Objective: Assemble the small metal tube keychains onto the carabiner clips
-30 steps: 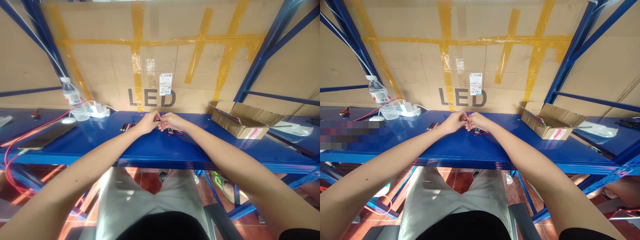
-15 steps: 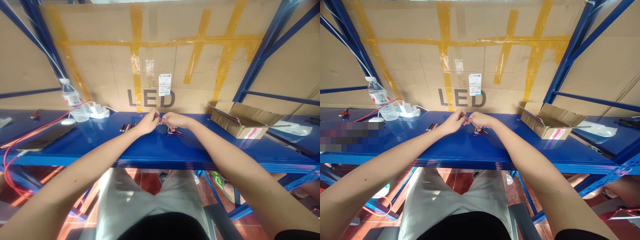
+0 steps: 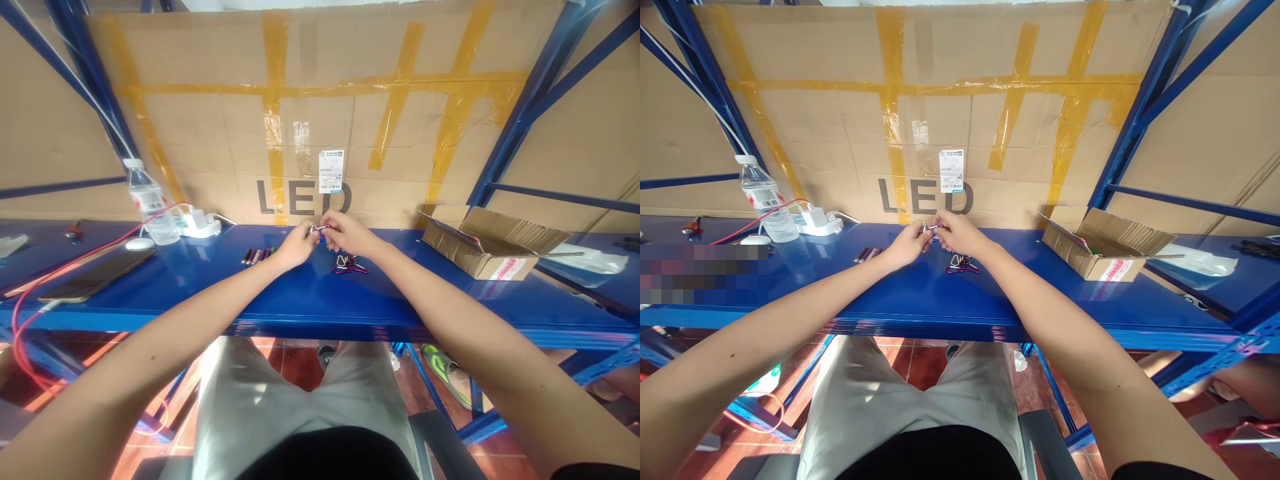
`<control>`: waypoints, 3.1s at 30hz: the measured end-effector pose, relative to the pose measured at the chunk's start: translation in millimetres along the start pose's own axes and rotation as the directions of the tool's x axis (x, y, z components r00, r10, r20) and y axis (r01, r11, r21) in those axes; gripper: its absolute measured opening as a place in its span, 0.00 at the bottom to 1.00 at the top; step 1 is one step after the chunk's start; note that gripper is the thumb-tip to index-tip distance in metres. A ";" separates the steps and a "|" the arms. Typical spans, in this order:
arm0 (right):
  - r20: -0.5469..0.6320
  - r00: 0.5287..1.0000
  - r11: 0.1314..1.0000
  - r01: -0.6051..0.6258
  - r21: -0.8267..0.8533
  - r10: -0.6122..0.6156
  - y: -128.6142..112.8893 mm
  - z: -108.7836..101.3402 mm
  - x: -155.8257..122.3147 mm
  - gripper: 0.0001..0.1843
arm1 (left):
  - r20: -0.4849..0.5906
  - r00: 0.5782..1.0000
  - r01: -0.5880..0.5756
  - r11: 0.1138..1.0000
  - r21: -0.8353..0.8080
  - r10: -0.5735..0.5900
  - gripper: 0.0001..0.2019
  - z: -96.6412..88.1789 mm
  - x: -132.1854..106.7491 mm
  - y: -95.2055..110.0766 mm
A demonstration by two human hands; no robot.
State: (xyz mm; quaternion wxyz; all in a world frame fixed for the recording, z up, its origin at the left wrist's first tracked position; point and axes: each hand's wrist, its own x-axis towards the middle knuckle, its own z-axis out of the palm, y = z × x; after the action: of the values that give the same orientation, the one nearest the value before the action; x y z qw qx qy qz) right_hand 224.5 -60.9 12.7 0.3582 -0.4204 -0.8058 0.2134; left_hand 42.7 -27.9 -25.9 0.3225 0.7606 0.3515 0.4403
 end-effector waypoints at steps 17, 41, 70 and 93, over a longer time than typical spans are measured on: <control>-0.079 0.993 0.993 -0.085 0.083 0.091 -3.7 0.8 0.0 0.07 | 0.030 0.999 0.033 0.981 -0.192 -0.028 0.05 -1.2 -4.2 12.9; -0.025 0.990 0.904 0.114 -0.413 -0.136 7.5 -6.1 1.3 0.09 | 0.113 0.946 -0.324 0.907 0.268 0.304 0.07 -11.4 -6.7 7.0; -0.001 0.996 0.994 -0.090 0.061 0.091 12.2 -4.7 5.4 0.08 | 0.026 0.976 -0.218 0.971 0.099 0.216 0.07 -14.3 0.3 -0.7; 0.090 0.986 0.990 -0.134 -0.047 0.137 -4.9 8.2 0.3 0.09 | 0.090 0.996 0.061 0.865 -0.498 -0.018 0.29 -28.4 9.9 2.0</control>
State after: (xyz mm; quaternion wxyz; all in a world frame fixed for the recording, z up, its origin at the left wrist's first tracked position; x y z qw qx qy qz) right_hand 215.7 -63.7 10.6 0.2963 -0.4709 -0.7954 0.2404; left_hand 21.3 -15.7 -8.5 0.5315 0.6613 0.2276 0.4779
